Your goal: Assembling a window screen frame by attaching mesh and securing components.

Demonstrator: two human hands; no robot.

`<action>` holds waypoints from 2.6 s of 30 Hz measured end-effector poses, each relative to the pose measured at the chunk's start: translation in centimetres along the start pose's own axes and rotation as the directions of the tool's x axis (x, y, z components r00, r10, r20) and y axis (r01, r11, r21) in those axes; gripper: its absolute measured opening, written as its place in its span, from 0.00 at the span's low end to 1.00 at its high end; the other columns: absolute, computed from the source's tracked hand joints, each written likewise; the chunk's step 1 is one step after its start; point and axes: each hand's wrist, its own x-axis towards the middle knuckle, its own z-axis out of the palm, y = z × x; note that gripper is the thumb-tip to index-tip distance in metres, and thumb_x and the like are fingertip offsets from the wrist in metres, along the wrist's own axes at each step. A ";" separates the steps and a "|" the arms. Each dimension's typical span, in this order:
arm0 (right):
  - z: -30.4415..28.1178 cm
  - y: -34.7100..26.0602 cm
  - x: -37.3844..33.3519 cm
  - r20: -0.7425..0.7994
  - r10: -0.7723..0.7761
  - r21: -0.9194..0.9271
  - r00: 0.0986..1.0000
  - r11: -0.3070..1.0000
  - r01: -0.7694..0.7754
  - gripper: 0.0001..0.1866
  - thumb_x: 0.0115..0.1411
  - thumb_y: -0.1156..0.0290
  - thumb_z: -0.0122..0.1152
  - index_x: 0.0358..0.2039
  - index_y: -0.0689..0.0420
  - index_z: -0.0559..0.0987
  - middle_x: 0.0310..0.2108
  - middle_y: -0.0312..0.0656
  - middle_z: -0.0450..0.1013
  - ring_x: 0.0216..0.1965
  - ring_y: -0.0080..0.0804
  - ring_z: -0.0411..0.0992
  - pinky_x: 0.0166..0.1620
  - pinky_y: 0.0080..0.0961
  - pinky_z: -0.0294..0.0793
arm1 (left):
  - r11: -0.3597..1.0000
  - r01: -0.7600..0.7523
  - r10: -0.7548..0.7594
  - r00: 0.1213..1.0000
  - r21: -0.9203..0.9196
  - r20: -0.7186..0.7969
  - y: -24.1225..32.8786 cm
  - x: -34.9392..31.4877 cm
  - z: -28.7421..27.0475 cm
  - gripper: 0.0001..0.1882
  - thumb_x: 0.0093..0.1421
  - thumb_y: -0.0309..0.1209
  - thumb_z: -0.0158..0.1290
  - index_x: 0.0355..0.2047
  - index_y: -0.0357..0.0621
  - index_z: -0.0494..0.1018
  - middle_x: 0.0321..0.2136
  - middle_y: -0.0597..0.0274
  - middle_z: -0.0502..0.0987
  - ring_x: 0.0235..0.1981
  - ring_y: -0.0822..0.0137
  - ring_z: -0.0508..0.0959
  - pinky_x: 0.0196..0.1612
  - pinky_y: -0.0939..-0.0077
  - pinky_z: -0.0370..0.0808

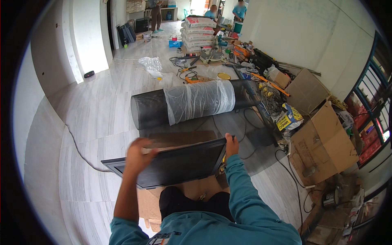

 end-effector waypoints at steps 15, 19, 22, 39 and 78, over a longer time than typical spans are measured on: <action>1.5 -1.8 -1.3 -0.054 0.066 0.055 0.996 0.996 -0.063 0.22 0.57 0.52 0.58 0.28 0.63 0.74 0.27 0.37 0.70 0.30 0.27 0.64 0.35 0.31 0.64 | 0.910 -0.357 0.176 0.794 0.212 0.582 10.0 8.4 21.8 0.17 0.48 0.41 0.61 0.34 0.43 0.79 0.35 0.50 0.80 0.40 0.52 0.81 0.43 0.62 0.78; 1.4 -0.5 -0.2 -0.022 0.042 0.071 0.999 0.997 -0.041 0.23 0.57 0.52 0.57 0.28 0.64 0.74 0.27 0.38 0.70 0.30 0.27 0.65 0.35 0.32 0.64 | 0.919 -0.326 0.154 0.814 0.221 0.560 10.9 9.0 22.9 0.13 0.47 0.37 0.60 0.31 0.44 0.80 0.33 0.52 0.80 0.40 0.53 0.81 0.42 0.62 0.78; 1.3 -0.2 0.2 0.043 0.052 0.050 0.998 0.997 -0.054 0.23 0.57 0.52 0.58 0.29 0.64 0.74 0.28 0.38 0.71 0.31 0.28 0.65 0.36 0.32 0.64 | 0.930 -0.305 0.152 0.830 0.208 0.537 10.8 8.9 22.6 0.12 0.47 0.36 0.60 0.31 0.45 0.79 0.32 0.53 0.80 0.39 0.54 0.81 0.40 0.62 0.78; 16.1 -20.9 -5.7 0.788 -0.518 -0.045 0.334 0.493 0.869 0.27 0.54 0.70 0.62 0.56 0.58 0.71 0.29 0.46 0.77 0.29 0.45 0.76 0.37 0.34 0.75 | 0.855 -0.130 0.362 0.842 -0.501 0.400 6.2 5.8 31.2 0.12 0.55 0.38 0.54 0.36 0.46 0.75 0.35 0.56 0.78 0.38 0.57 0.80 0.39 0.65 0.76; -2.6 0.7 1.0 0.031 -0.018 -0.081 0.999 0.997 0.020 0.22 0.62 0.54 0.59 0.42 0.63 0.80 0.34 0.42 0.79 0.37 0.27 0.73 0.43 0.26 0.72 | 0.898 -0.298 0.120 0.874 0.323 0.471 12.1 8.6 23.3 0.18 0.49 0.47 0.60 0.32 0.47 0.77 0.29 0.53 0.80 0.35 0.53 0.81 0.38 0.59 0.77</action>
